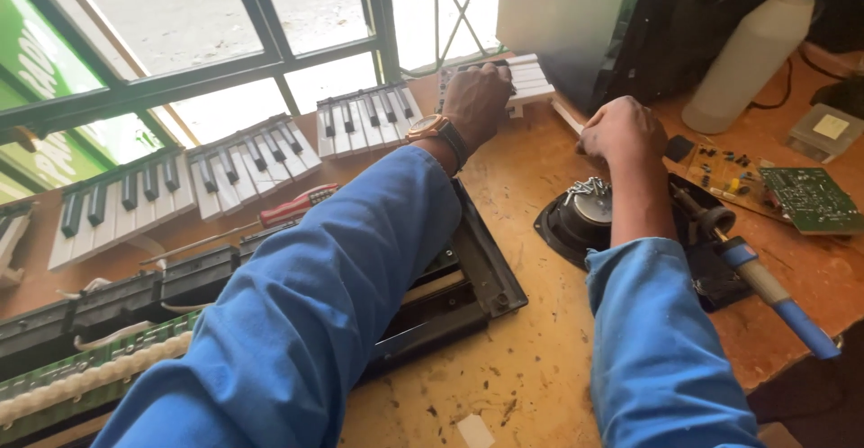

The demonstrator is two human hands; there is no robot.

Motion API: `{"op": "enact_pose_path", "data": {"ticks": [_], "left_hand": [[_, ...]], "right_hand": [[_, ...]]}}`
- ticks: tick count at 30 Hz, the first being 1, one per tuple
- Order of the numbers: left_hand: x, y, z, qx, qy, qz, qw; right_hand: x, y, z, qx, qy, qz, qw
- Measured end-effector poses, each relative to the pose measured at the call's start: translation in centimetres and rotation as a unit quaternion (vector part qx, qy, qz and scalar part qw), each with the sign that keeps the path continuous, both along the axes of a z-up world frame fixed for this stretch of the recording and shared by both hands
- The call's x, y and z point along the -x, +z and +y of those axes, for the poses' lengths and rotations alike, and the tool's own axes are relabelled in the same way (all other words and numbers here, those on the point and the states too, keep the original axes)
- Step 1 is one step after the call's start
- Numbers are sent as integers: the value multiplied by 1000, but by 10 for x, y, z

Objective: Repairing an electronic keyboard by installing rubber contact strips onto the circuit board and then snapping the plastic key assemblies back into the frame.

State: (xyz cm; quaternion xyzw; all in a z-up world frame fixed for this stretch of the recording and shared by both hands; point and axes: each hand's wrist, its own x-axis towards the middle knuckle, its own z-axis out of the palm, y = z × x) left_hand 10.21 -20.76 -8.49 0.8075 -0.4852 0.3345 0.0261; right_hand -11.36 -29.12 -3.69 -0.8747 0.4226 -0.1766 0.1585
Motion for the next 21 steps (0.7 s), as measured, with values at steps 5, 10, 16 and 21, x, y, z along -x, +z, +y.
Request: {"op": "enact_pose_path", "data": {"ticks": [5,10,16,21], "left_hand": [[-11,-2,1,-10,-18,-19,1000],[6,36,41,-19,-19,-60,998],[29,97,116,2,-115,40,993],[44,133,187,89,-203,43,974]], "right_hand": [[-7,-8,-14,2,4,-36,999],[-14,-10,-14,-40,47,20,998],[-25,-3,-20,-47,43,63,996],[-17,11,-11,-95,81,-129,984]]}}
